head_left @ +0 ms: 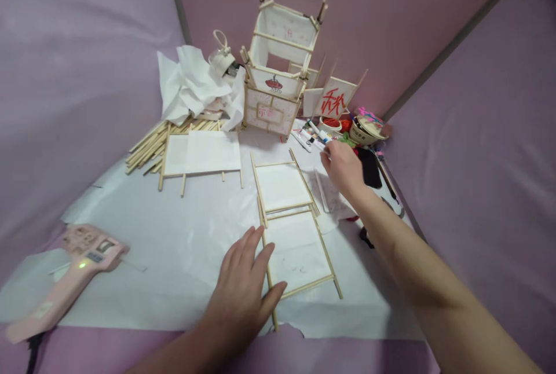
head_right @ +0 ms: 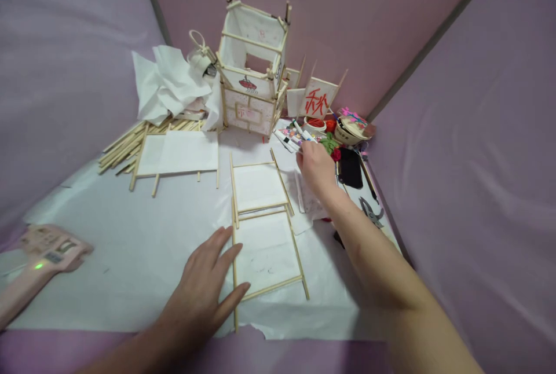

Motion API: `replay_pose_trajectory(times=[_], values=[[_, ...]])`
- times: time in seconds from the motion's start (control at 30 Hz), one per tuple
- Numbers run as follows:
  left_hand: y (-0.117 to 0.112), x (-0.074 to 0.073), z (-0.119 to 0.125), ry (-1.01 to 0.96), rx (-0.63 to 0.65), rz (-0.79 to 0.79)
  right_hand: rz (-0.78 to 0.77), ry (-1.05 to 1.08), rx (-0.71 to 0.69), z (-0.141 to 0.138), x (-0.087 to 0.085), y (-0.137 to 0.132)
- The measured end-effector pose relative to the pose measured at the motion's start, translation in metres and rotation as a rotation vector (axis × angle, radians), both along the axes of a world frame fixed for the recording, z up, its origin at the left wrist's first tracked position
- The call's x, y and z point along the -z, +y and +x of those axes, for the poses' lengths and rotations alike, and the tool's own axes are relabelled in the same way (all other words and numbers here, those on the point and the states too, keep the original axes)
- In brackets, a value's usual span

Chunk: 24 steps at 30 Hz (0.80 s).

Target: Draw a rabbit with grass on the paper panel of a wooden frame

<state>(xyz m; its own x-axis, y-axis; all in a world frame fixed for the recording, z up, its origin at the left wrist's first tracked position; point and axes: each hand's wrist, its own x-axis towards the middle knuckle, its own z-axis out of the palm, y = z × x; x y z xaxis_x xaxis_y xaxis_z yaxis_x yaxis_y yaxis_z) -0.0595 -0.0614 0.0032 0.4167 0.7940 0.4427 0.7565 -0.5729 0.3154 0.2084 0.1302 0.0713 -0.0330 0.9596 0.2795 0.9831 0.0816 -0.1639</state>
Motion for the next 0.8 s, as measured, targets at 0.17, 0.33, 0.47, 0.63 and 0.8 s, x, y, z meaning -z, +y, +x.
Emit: replay_pose_trajectory(times=[0.17,0.33,0.47,0.63,0.8], values=[[0.001,-0.021,-0.001,-0.189,0.041,0.188,-0.244,0.214,-0.481,0.006,-0.026,-0.137],[-0.007,-0.021,0.007,-0.078,0.296,0.024,-0.505,0.571,-0.564,-0.009,-0.025,-0.227],[-0.018,-0.021,0.016,-0.083,0.376,-0.092,-0.329,1.017,-0.297,-0.016,0.000,-0.245],[-0.033,-0.023,0.024,-0.116,0.402,-0.053,-0.220,1.478,-0.274,-0.048,0.039,-0.265],[-0.041,-0.041,0.020,-0.026,0.526,-0.380,-0.051,1.608,-0.250,-0.054,0.025,-0.263]])
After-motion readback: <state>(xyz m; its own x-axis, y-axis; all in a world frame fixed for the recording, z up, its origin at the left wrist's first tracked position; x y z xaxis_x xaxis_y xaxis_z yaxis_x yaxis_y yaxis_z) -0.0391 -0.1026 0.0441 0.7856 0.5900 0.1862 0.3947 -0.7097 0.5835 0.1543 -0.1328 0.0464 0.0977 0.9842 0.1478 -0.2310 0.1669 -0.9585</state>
